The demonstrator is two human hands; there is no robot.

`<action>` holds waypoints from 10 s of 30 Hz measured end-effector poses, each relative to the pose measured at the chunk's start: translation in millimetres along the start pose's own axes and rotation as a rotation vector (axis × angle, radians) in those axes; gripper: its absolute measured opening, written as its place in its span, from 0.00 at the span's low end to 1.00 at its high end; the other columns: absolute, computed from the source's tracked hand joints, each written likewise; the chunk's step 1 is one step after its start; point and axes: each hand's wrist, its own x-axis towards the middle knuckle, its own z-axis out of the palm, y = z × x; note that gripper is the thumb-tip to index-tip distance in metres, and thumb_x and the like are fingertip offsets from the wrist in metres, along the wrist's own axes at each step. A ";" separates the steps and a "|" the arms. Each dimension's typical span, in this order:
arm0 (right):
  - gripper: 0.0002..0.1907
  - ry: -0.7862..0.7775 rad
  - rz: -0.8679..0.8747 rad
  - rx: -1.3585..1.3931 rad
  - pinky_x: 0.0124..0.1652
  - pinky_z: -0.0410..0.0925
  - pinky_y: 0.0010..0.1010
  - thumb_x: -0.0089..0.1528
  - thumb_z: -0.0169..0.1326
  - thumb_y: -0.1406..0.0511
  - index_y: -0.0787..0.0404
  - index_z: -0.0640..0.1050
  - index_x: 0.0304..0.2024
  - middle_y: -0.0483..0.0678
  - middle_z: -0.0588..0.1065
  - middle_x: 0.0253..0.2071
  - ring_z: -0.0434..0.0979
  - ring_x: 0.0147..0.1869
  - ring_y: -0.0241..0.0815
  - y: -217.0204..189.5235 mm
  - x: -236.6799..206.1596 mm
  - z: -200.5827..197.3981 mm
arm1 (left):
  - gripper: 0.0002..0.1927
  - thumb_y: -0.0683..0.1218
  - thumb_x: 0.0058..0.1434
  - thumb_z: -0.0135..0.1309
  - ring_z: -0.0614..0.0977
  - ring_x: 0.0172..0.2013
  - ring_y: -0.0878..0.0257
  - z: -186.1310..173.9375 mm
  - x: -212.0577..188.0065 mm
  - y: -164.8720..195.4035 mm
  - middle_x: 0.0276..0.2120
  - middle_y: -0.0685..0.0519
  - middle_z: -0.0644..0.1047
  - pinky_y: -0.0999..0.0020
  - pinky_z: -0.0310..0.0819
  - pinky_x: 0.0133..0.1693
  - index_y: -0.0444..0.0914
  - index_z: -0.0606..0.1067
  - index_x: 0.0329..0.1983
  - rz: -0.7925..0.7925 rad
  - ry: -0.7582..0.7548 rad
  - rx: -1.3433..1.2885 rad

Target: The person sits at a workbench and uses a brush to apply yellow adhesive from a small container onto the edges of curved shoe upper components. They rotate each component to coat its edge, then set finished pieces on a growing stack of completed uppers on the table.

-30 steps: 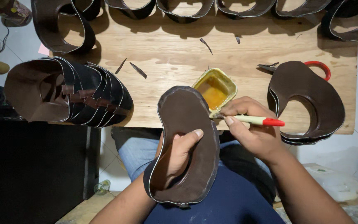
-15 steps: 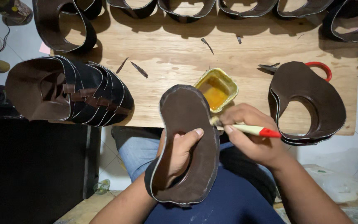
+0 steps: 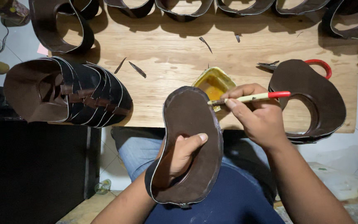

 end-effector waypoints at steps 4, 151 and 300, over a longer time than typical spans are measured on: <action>0.08 -0.059 -0.210 -0.133 0.60 0.72 0.35 0.70 0.54 0.73 0.70 0.73 0.51 0.56 0.77 0.55 0.77 0.60 0.43 -2.4 6.6 1.9 | 0.14 0.44 0.64 0.52 0.82 0.28 0.60 3.1 -4.8 7.6 0.31 0.45 0.81 0.65 0.78 0.29 0.27 0.78 0.43 -0.060 0.031 0.121; 0.08 0.711 0.069 -1.249 0.50 0.71 0.41 0.65 0.63 0.64 0.62 0.82 0.44 0.53 0.78 0.42 0.79 0.47 0.51 35.6 -45.6 -175.3 | 0.21 0.41 0.65 0.51 0.82 0.47 0.63 -127.4 87.0 6.7 0.48 0.48 0.79 0.71 0.76 0.49 0.28 0.68 0.60 0.456 0.417 0.389; 0.10 -0.338 -0.120 -0.866 0.64 0.59 0.44 0.58 0.63 0.60 0.57 0.85 0.40 0.54 0.64 0.64 0.60 0.69 0.57 27.7 77.3 -9.0 | 0.22 0.41 0.67 0.40 0.80 0.56 0.53 -45.2 37.2 -29.1 0.53 0.42 0.78 0.58 0.72 0.57 0.25 0.70 0.60 0.108 -0.109 -0.160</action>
